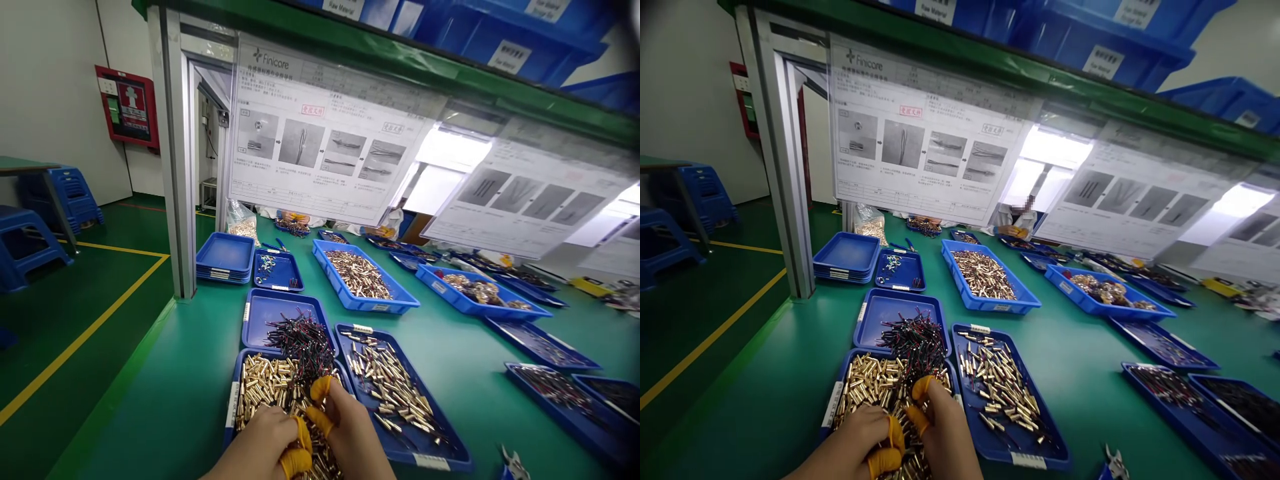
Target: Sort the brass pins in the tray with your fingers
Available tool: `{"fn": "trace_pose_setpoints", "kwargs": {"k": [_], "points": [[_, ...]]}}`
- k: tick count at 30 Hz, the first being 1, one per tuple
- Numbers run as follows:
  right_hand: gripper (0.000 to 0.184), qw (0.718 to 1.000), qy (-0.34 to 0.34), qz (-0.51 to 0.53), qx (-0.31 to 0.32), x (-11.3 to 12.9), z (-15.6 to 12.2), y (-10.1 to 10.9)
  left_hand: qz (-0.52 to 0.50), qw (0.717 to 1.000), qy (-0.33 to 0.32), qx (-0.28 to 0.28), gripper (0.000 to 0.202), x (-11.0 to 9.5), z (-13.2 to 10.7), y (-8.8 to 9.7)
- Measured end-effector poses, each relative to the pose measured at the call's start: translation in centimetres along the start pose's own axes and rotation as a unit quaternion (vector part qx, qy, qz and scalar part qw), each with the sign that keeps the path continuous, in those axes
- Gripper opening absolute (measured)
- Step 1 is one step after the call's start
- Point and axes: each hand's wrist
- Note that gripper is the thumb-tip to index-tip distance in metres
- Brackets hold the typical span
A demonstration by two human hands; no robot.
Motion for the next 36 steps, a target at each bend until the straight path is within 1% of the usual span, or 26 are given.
{"fn": "trace_pose_setpoints", "kwargs": {"k": [2, 4, 6, 9, 12, 14, 17, 19, 22, 25, 27, 29, 30, 33, 36], "points": [[0.018, 0.996, -0.040, 0.084, -0.019, -0.2, -0.1, 0.3, -0.053, 0.998, 0.028, -0.021, 0.014, -0.4, 0.1, 0.4], [0.020, 0.987, -0.063, 0.144, -0.019, -0.3, -0.4, 0.5, -0.090, 0.994, 0.049, -0.040, 0.012, -0.6, 0.1, 0.7], [0.018, 0.980, -0.074, 0.183, 0.002, -0.1, -0.5, 0.7, -0.120, 0.988, 0.067, -0.073, 0.013, -0.6, 0.2, 0.8], [0.011, 0.974, -0.079, 0.207, 0.049, 0.5, -0.7, 1.2, -0.150, 0.974, 0.119, -0.118, 0.015, -0.4, 0.4, 0.7], [0.007, 0.971, -0.072, 0.218, 0.070, 0.9, -0.7, 1.4, -0.163, 0.967, 0.156, -0.115, 0.011, -0.2, 0.5, 0.5], [0.008, 0.968, -0.075, 0.232, 0.065, 1.1, -0.8, 1.5, -0.165, 0.965, 0.169, -0.114, 0.007, -0.1, 0.5, 0.3], [0.010, 0.959, -0.096, 0.260, 0.064, 1.3, -0.9, 1.6, -0.173, 0.960, 0.184, -0.125, 0.005, -0.1, 0.4, 0.2], [0.012, 0.945, -0.120, 0.295, 0.074, 1.5, -1.0, 1.6, -0.165, 0.963, 0.172, -0.122, 0.006, -0.2, 0.5, 0.3], [0.016, 0.908, -0.161, 0.379, 0.084, 1.6, -1.1, 1.2, -0.155, 0.971, 0.146, -0.110, 0.008, -0.6, 0.5, 0.7], [0.022, 0.871, -0.189, 0.442, 0.101, 1.7, -1.1, 0.7, -0.175, 0.968, 0.146, -0.107, 0.006, -0.7, 0.5, 0.7], [0.021, 0.857, -0.199, 0.460, 0.117, 1.8, -1.0, 0.4, -0.181, 0.966, 0.152, -0.107, 0.004, -0.6, 0.4, 0.6], [0.018, 0.858, -0.193, 0.460, 0.124, 1.9, -1.0, 0.4, -0.190, 0.963, 0.158, -0.106, 0.004, -0.4, 0.4, 0.3], [0.016, 0.863, -0.185, 0.454, 0.121, 2.0, -1.0, 0.4, -0.198, 0.961, 0.160, -0.107, 0.004, -0.2, 0.3, 0.1], [0.014, 0.892, -0.159, 0.413, 0.095, 1.8, -1.2, 0.6, -0.229, 0.951, 0.166, -0.124, 0.002, 0.3, 0.3, -0.3], [0.020, 0.922, -0.143, 0.352, 0.078, 1.1, -1.7, 0.2, -0.269, 0.938, 0.174, -0.135, 0.008, 0.5, 0.3, -0.5]]}}
Point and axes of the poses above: each hand's wrist, its own z-axis towards the middle knuckle, its own y-axis out of the back of the hand, x = y × z, and after that the axes turned 11 degrees about -x, right-handed
